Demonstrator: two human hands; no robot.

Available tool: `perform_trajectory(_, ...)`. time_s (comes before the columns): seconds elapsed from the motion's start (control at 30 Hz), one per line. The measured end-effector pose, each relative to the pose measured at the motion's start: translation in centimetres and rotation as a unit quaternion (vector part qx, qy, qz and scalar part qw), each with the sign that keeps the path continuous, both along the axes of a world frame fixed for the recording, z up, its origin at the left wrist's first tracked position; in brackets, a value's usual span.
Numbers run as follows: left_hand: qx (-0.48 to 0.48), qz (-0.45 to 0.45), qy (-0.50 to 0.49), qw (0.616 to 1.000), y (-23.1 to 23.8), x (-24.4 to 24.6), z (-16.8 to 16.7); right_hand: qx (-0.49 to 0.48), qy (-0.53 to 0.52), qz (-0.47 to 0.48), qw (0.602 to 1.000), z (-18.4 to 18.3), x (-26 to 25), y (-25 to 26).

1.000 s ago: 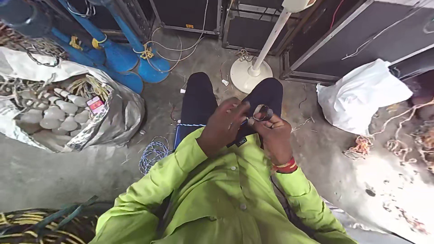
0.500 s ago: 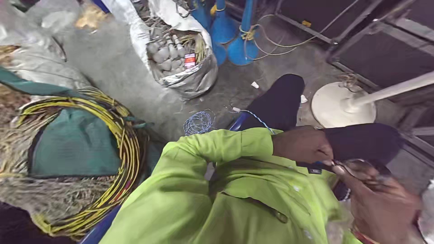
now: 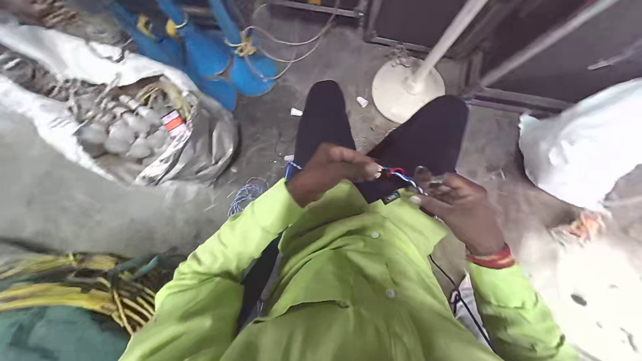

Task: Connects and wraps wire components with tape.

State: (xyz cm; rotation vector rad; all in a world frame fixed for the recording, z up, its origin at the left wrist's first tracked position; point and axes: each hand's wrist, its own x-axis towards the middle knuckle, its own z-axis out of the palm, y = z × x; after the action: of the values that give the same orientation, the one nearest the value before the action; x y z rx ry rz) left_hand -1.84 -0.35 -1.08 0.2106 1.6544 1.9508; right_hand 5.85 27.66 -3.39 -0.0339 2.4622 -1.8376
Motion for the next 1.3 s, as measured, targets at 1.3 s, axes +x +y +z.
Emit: perform_trajectory(1.3, -0.079, 0.040, 0.070, 0.994, -5.1, -3.3, 1.9, 0.082, 0.115, -0.087, 0.986, -2.2, 1.8, -0.4)
